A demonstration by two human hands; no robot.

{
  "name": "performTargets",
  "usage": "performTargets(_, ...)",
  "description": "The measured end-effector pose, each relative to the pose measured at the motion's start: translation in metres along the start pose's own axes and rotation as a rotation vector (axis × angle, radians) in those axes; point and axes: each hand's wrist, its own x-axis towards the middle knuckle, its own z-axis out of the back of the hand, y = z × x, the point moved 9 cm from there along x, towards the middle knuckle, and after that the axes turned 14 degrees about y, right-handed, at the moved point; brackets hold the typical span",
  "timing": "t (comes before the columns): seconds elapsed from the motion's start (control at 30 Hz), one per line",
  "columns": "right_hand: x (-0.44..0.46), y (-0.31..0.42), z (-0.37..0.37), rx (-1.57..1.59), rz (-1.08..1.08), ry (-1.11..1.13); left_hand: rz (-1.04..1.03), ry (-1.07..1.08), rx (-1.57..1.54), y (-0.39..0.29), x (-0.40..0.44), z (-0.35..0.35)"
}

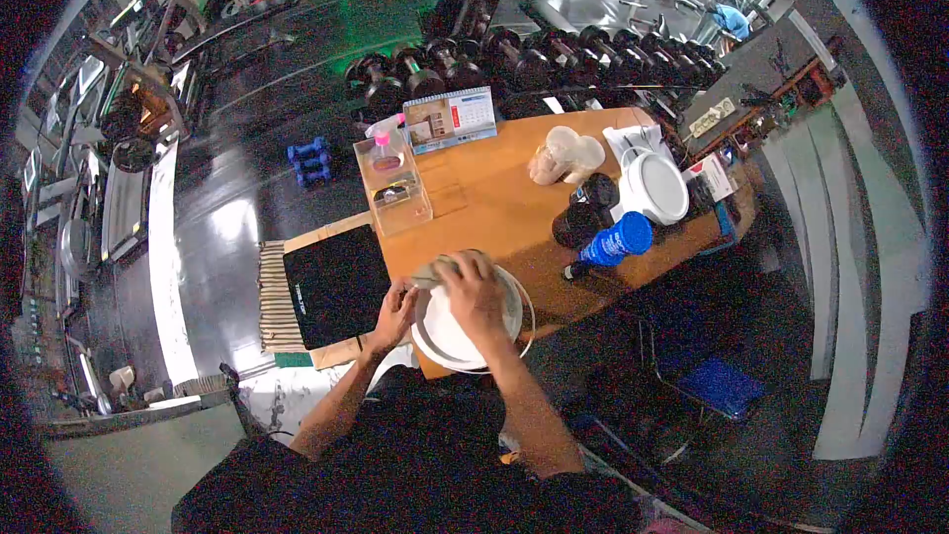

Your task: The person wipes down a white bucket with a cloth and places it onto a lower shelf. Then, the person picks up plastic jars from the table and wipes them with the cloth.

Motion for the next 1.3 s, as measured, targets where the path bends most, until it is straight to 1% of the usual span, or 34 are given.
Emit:
performTargets(0.1, -0.026, -0.032, 0.019, 0.044, -0.127, -0.017, -0.105, -0.068, 0.164, -0.015, -0.001, 0.001)
performTargets(0.13, -0.036, -0.036, 0.024, 0.075, -0.166, -0.016, -0.106, -0.059, 0.169, -0.015, 0.000, 0.001)
performTargets(0.23, -0.062, -0.025, 0.033, -0.025, -0.213, -0.013, -0.121, -0.048, 0.156, -0.012, 0.002, 0.001)
performTargets(0.3, -0.076, -0.012, 0.042, -0.038, -0.326, 0.028, -0.155, -0.060, 0.108, -0.009, 0.003, -0.001)
performTargets(0.33, -0.083, -0.008, 0.043, -0.045, -0.382, 0.047, -0.128, -0.071, 0.103, 0.000, 0.005, 0.001)
performTargets(0.4, -0.094, 0.002, 0.028, -0.032, -0.374, 0.123, -0.108, -0.087, 0.149, 0.011, 0.006, 0.003)
performTargets(0.43, -0.098, 0.006, 0.021, -0.026, -0.369, 0.162, -0.097, -0.097, 0.171, 0.002, 0.006, 0.004)
performTargets(0.47, -0.100, 0.013, 0.013, 0.069, -0.312, 0.200, 0.083, -0.024, 0.216, 0.007, 0.004, 0.003)
performTargets(0.5, -0.095, 0.019, 0.007, 0.184, -0.285, 0.293, 0.025, -0.044, 0.206, -0.004, 0.003, 0.003)
performTargets(0.57, -0.083, 0.026, 0.004, 0.350, -0.252, 0.249, -0.089, -0.081, 0.186, -0.019, 0.000, 0.000)
performTargets(0.67, -0.063, 0.017, 0.005, 0.248, -0.223, 0.053, -0.137, -0.098, 0.181, -0.009, -0.003, 0.004)
performTargets(0.7, -0.054, 0.018, 0.013, 0.183, -0.236, 0.024, -0.144, -0.102, 0.177, -0.017, -0.006, 0.005)
performTargets(0.73, -0.048, 0.014, 0.010, 0.189, -0.237, -0.005, -0.056, -0.090, 0.151, -0.028, -0.016, 0.003)
performTargets(0.77, -0.044, 0.009, 0.003, 0.194, -0.236, -0.036, -0.104, -0.115, 0.179, -0.026, -0.019, 0.006)
performTargets(0.83, -0.035, 0.015, -0.009, 0.110, -0.206, 0.017, -0.197, -0.172, 0.239, -0.033, -0.030, 0.013)
performTargets(0.87, -0.032, 0.020, -0.013, 0.069, -0.187, 0.045, -0.025, -0.106, 0.214, -0.016, -0.036, 0.014)
performTargets(0.97, -0.024, 0.037, -0.007, 0.082, -0.115, 0.015, -0.051, -0.161, 0.276, -0.030, -0.053, 0.016)
performTargets(1.0, -0.020, 0.036, -0.010, 0.104, -0.132, 0.053, -0.046, -0.143, 0.311, -0.031, -0.057, 0.016)
performTargets(1.03, -0.017, 0.033, -0.011, 0.162, -0.159, 0.055, -0.086, -0.156, 0.339, -0.038, -0.059, 0.015)
performTargets(1.1, -0.008, 0.025, -0.016, 0.277, -0.220, 0.060, 0.146, -0.076, 0.255, -0.026, -0.060, 0.010)
performTargets(1.13, -0.001, 0.029, -0.005, 0.274, -0.181, -0.049, 0.045, -0.125, 0.263, -0.027, -0.059, 0.010)
performTargets(1.2, 0.009, 0.043, -0.006, 0.173, -0.098, -0.040, -0.154, -0.221, 0.281, -0.020, -0.063, 0.007)
performTargets(1.27, 0.008, 0.061, -0.006, 0.051, -0.024, -0.025, -0.118, -0.248, 0.271, -0.003, -0.065, 0.004)
performTargets(1.3, 0.006, 0.067, -0.006, 0.092, 0.020, 0.017, -0.103, -0.260, 0.266, -0.001, -0.064, 0.003)
